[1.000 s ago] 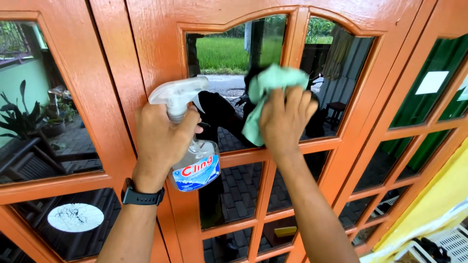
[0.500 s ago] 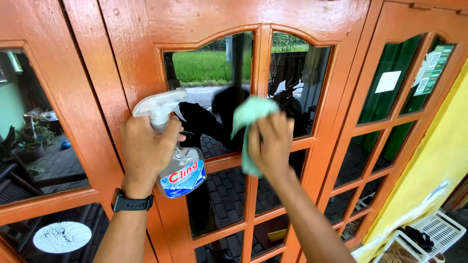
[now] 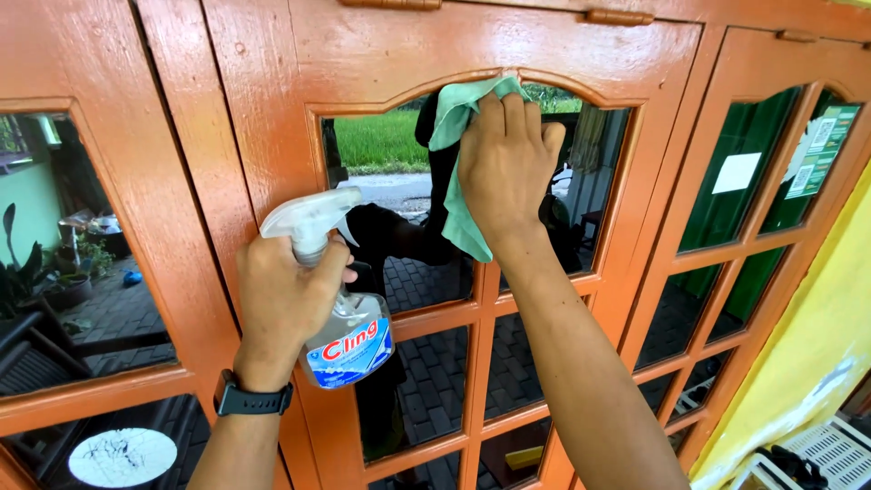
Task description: Cleaning the glass panes of a wooden door using a spray cleaner and a cloth.
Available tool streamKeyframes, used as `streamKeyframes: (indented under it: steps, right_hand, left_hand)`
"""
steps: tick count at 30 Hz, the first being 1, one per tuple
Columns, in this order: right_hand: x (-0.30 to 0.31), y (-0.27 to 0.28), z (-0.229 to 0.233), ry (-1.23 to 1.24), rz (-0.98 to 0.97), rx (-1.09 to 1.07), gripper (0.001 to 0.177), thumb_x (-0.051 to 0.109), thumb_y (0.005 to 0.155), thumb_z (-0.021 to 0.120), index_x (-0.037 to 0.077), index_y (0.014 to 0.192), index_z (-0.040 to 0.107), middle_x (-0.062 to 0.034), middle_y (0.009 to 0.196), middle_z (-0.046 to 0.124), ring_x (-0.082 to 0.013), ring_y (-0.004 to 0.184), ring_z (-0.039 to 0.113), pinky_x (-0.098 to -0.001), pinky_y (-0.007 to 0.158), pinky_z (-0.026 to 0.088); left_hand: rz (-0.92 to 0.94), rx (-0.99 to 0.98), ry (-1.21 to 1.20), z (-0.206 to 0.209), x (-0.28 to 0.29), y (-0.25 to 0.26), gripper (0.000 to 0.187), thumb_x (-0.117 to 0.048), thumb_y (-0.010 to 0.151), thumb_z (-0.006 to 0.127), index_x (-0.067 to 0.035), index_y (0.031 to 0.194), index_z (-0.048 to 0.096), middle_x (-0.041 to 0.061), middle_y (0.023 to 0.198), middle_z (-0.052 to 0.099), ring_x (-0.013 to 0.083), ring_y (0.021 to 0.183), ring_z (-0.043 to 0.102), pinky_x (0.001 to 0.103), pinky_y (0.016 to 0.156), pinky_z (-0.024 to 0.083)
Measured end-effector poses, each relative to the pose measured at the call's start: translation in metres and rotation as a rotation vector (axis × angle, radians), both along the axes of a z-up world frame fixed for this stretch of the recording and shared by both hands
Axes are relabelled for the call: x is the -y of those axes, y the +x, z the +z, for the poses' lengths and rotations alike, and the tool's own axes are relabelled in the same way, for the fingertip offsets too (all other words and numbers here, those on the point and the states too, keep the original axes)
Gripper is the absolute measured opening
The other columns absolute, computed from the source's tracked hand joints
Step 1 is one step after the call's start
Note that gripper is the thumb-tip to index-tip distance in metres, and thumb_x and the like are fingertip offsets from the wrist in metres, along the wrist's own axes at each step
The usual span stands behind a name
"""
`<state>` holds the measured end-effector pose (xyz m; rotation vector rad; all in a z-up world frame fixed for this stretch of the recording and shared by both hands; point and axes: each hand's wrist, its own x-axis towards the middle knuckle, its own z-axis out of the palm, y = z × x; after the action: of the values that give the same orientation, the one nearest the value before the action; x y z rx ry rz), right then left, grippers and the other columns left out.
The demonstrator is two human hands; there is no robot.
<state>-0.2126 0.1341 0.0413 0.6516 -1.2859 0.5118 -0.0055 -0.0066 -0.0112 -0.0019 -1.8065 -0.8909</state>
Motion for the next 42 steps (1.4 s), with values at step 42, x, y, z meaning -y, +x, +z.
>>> streamKeyframes:
  steps: [42]
  right_hand:
    - [-0.005, 0.009, -0.128, 0.042, 0.111, 0.119, 0.014, 0.012, 0.087, 0.068, 0.009, 0.091, 0.055, -0.0102, 0.093, 0.044, -0.0287, 0.092, 0.045, -0.045, 0.087, 0.03]
  left_hand:
    - [-0.064, -0.107, -0.021, -0.003, -0.003, -0.002, 0.027, -0.001, 0.093, 0.06, 0.008, 0.117, 0.068, 0.01, 0.089, 0.073, 0.015, 0.072, 0.075, 0.026, 0.059, 0.062]
